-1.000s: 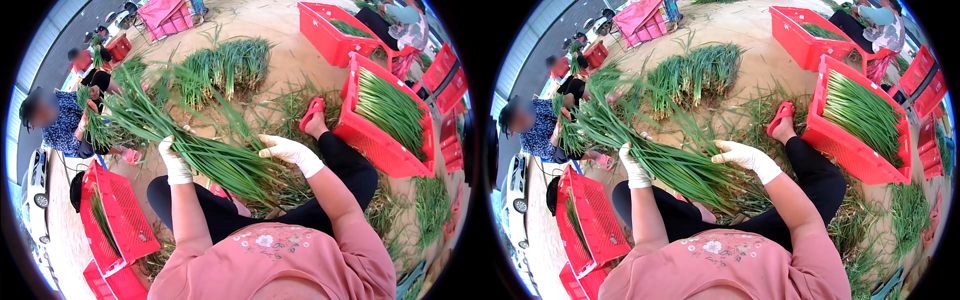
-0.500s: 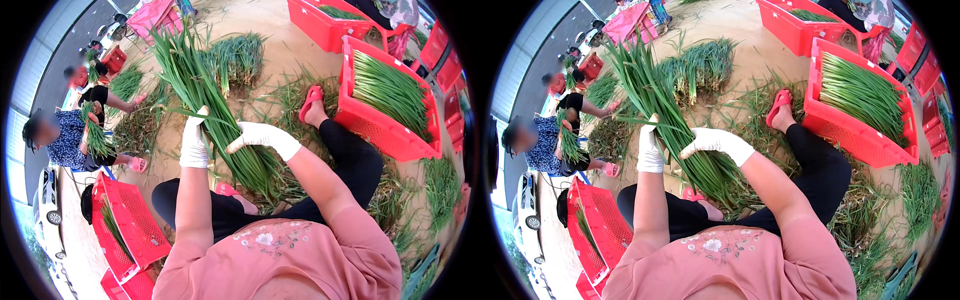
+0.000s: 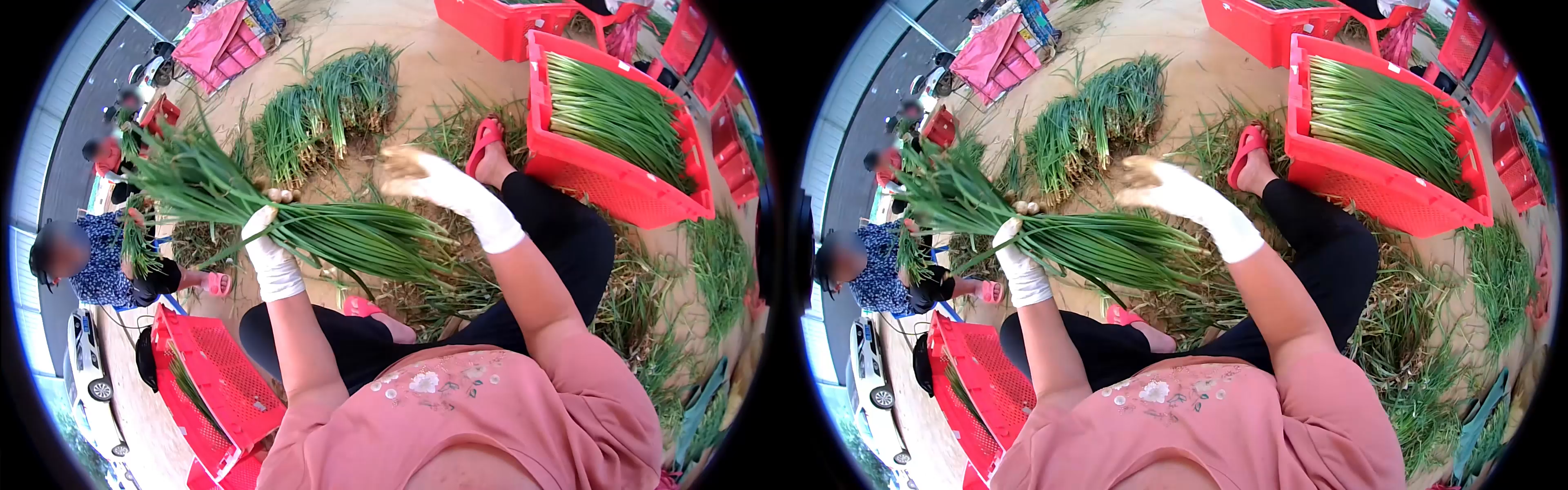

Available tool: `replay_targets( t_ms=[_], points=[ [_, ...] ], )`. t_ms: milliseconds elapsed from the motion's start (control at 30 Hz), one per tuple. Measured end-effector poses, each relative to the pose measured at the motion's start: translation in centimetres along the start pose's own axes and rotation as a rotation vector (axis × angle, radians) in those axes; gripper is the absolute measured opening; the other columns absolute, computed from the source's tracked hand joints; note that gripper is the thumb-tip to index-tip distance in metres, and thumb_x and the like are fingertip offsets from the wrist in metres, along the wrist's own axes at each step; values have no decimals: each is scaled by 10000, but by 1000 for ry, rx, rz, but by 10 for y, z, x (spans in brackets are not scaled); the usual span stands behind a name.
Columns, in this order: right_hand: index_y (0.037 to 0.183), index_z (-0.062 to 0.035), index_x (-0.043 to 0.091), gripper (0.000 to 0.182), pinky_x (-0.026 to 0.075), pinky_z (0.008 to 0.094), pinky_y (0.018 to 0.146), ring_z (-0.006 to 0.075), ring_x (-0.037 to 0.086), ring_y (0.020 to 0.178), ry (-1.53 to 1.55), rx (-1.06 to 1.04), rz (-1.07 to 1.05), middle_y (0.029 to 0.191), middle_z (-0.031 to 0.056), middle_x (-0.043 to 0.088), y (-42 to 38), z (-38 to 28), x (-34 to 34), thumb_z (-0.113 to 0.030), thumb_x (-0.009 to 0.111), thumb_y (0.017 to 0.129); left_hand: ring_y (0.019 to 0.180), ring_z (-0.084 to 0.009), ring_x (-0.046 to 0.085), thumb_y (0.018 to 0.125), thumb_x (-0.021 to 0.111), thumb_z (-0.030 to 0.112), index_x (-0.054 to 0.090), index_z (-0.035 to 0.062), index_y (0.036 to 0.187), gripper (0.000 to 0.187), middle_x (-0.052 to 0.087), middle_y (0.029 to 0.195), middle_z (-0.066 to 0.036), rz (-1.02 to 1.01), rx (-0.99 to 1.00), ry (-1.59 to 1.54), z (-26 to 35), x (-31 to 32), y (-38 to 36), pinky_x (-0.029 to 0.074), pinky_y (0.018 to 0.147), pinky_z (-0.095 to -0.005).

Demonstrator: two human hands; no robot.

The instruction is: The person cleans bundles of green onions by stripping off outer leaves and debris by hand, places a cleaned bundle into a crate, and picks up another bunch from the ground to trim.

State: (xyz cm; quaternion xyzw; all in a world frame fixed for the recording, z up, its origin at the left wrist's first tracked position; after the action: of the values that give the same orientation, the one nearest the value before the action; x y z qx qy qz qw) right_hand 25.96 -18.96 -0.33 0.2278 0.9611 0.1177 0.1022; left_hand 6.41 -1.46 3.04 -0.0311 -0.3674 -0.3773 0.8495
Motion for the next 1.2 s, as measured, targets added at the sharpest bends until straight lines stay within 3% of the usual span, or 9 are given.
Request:
replay_targets(
  t_ms=[167,367,433,533,833,900,967,1067,1200],
  points=[
    [886,12,657,416,438,251,640,90,528,652,60,553,55,724,27,632,-72,46,-15,-393,651,791,864,-212,520,665,623,47,521,-18,937,298,536,840,-69,90,107,-112,45,-37,-13,368,955,-371],
    [836,-33,653,397,467,374,682,351,587,745,-545,301,124,792,209,600,-51,39,39,-407,522,818,840,-191,510,665,624,40,507,43,1024,377,524,792,-47,69,226,-116,59,-32,-31,373,937,-365],
    [796,-41,640,306,462,403,652,356,581,736,-634,200,182,770,172,609,-54,43,28,-321,518,799,821,-194,536,667,619,31,509,42,1005,356,545,784,-47,86,272,-123,65,-42,-39,382,926,-361],
    [725,-35,647,274,435,353,559,249,569,560,-220,552,469,602,126,592,-83,98,-23,-296,583,779,814,-190,538,670,614,15,511,41,997,344,548,791,-48,120,282,-169,68,-62,-47,383,921,-359],
    [844,-28,653,341,463,396,671,323,616,735,-740,645,1030,751,158,642,-152,91,-197,-345,531,816,797,-190,533,685,593,43,519,28,954,280,547,791,-56,164,388,-213,80,-81,-51,385,904,-349],
    [845,-21,645,349,464,396,681,305,616,745,-751,584,982,786,161,643,-145,84,-197,-352,538,818,793,-187,535,686,590,55,514,20,939,267,548,784,-54,202,384,-230,84,-88,-53,391,906,-350],
    [840,-16,641,311,472,364,697,269,622,753,-1701,121,932,818,149,646,-108,2,-126,-319,578,810,791,-188,535,684,589,53,510,16,922,254,547,775,-59,240,465,-209,88,-90,-54,399,905,-354],
    [842,-23,646,188,483,330,733,258,624,781,-304,75,342,810,132,644,-74,3,-49,-196,634,769,791,-187,535,687,594,54,507,17,922,253,547,769,-63,224,459,-237,84,-84,-52,404,904,-362],
    [918,-55,651,245,461,384,717,315,573,787,-747,-151,101,797,139,611,-52,-6,33,-236,633,754,786,-187,530,681,590,37,509,19,946,279,547,776,-68,172,429,-243,78,-69,-50,405,892,-363]
  ],
)
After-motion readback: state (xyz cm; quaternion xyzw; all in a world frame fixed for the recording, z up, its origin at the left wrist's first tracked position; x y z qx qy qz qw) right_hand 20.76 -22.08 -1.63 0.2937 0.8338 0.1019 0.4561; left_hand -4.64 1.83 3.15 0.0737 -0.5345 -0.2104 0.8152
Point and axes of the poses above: each hand's wrist, its own y-axis towards the middle knuckle, its own x-axis out of the palm, z = x × y, the point moved 5 cm from there along y, towards the middle knuckle
